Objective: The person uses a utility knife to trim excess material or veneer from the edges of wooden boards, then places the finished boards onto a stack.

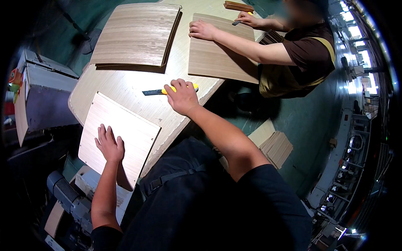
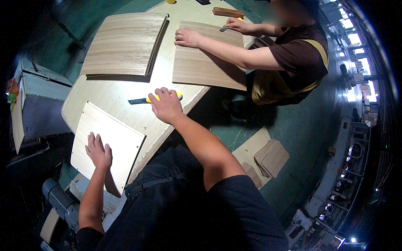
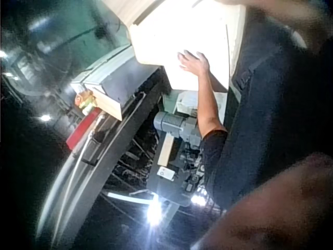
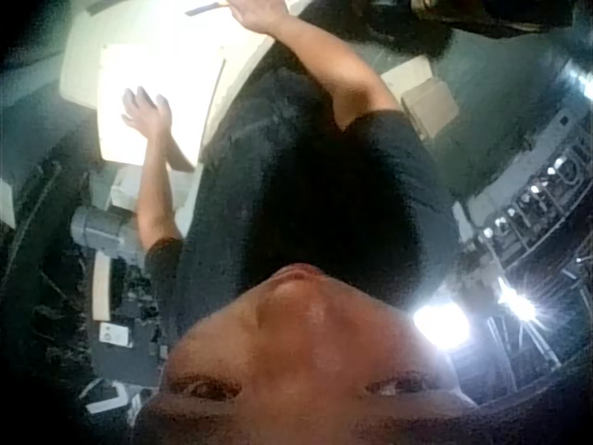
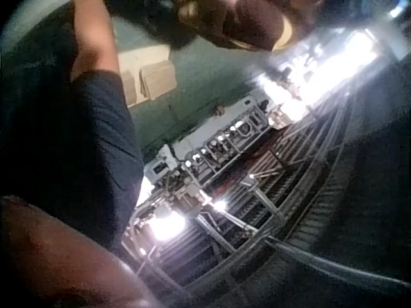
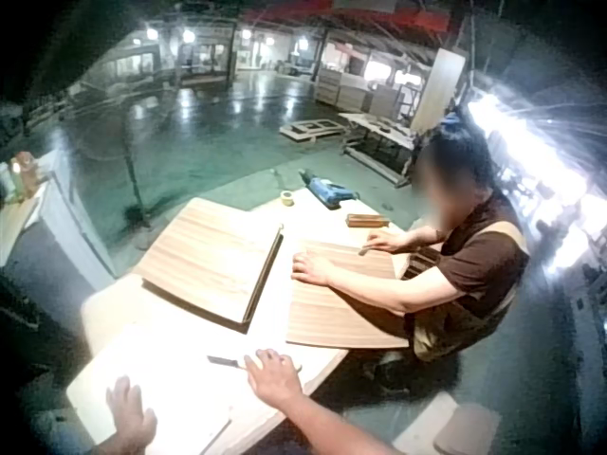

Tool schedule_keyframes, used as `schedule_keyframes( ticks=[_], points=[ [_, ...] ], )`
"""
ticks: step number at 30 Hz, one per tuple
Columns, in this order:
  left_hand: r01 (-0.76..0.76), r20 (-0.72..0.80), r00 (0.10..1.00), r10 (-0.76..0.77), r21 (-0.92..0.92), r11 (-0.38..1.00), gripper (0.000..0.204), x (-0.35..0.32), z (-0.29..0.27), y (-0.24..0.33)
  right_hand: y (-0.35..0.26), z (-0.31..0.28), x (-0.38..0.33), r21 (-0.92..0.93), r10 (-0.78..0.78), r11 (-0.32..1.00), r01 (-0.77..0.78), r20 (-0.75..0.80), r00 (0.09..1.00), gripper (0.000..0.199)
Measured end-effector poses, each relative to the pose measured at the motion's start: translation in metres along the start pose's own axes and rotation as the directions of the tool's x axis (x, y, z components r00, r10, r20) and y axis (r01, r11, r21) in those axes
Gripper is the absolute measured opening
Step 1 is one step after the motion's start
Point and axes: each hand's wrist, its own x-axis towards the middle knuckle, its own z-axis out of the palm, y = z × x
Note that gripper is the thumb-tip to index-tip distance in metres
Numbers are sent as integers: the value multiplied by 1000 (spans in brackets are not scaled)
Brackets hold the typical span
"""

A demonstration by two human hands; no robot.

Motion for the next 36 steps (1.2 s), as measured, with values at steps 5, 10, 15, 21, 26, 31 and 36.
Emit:
schedule_keyframes(
  ticks=[5, 10, 15, 21, 26, 31, 36],
  points=[
    [11, 11, 1000, -11, -3, 1000, 68, 0, -3, 2, 1, 4, 0, 2, -8, 1000, 8, -27, 1000, 46],
    [29, 33, 999, -29, 1, 1000, 69, 1, -6, 5, 1, 2, 0, 11, -7, 1000, 8, -29, 1000, 45],
    [32, 35, 999, -33, 17, 999, 70, 0, -6, 5, 0, 1, 0, 5, -10, 1000, 10, -21, 1000, 46],
    [34, 45, 998, -34, 15, 999, 70, 1, -8, 7, 1, 1, 0, 9, -10, 1000, 10, -19, 1000, 46],
    [12, 17, 1000, -12, 9, 1000, 70, 0, -7, 7, 1, 3, 1, 2, -12, 1000, 12, -39, 999, 45],
    [29, 41, 999, -29, 12, 1000, 70, 1, -9, 8, 0, 2, 0, -7, -14, 1000, 14, -52, 999, 44],
    [24, 27, 999, -24, 16, 1000, 70, 0, -5, 5, 0, 3, 0, -8, -19, 1000, 18, -71, 997, 44]
  ],
)
